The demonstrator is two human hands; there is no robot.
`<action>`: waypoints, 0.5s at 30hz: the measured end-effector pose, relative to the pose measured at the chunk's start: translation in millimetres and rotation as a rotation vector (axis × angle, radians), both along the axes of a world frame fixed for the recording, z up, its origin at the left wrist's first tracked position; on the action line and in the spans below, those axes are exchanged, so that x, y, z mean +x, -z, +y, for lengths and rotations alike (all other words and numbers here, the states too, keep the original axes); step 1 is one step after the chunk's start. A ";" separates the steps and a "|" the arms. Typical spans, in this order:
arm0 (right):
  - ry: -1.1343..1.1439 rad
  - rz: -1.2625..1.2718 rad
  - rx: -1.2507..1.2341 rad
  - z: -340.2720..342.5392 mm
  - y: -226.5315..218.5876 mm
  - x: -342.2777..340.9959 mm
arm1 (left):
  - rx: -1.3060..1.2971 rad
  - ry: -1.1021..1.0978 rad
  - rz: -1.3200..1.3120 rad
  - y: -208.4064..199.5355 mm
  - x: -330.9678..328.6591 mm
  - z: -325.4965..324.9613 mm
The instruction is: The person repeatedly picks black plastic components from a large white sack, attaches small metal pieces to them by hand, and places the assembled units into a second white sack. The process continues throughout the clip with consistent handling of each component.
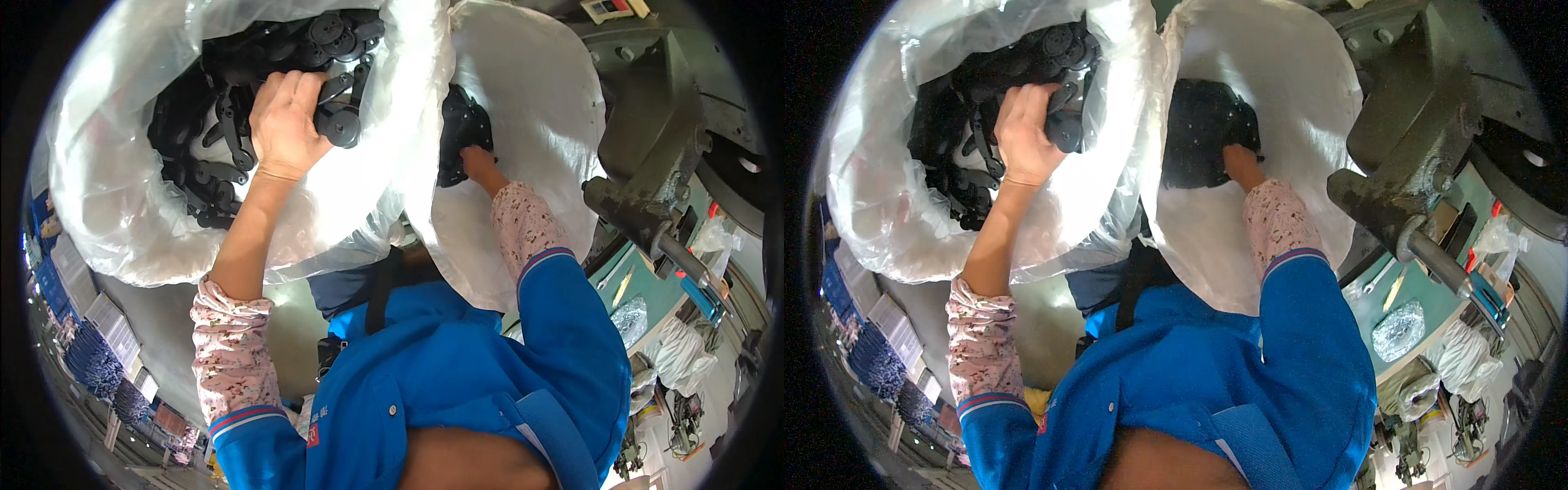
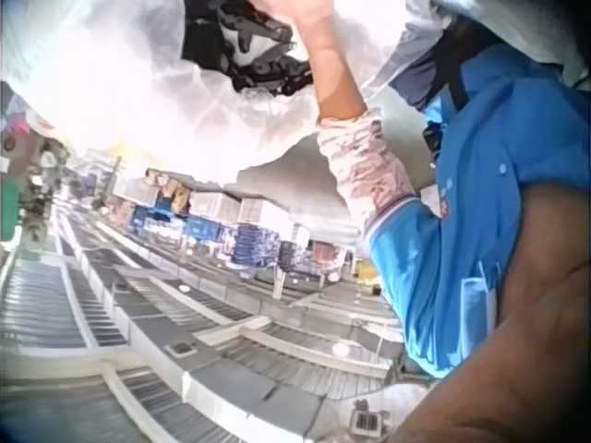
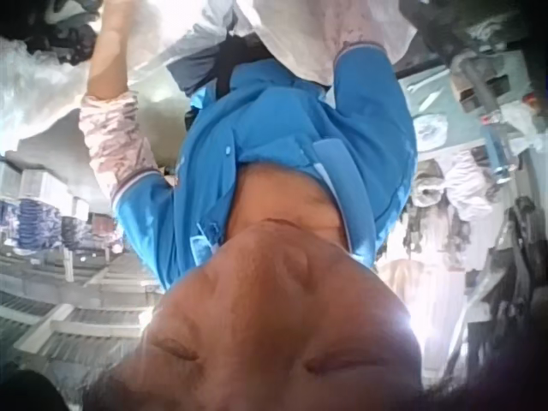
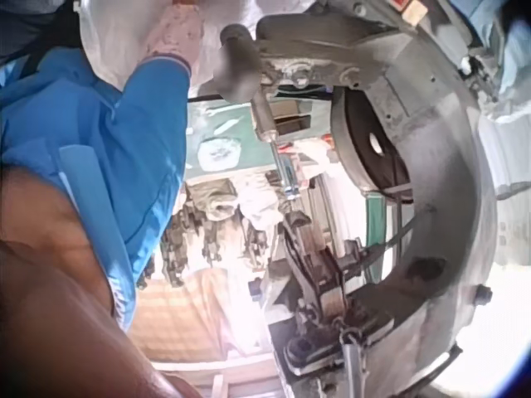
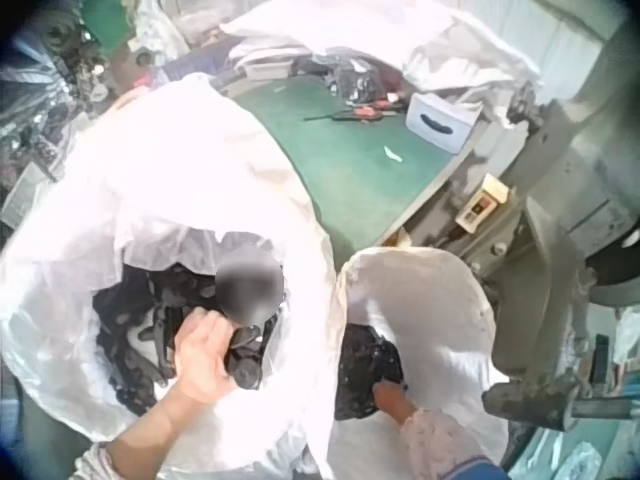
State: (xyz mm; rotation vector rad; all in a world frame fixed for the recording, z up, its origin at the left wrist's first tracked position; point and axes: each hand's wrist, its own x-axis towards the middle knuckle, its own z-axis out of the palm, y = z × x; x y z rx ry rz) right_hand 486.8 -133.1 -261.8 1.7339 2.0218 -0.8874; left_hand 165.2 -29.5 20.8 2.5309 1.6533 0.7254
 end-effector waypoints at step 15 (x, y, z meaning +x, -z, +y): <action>0.691 1.266 -0.476 45.3 -265.8 1.3 | -0.031 -0.149 -0.257 -5.9 -3.1 16.3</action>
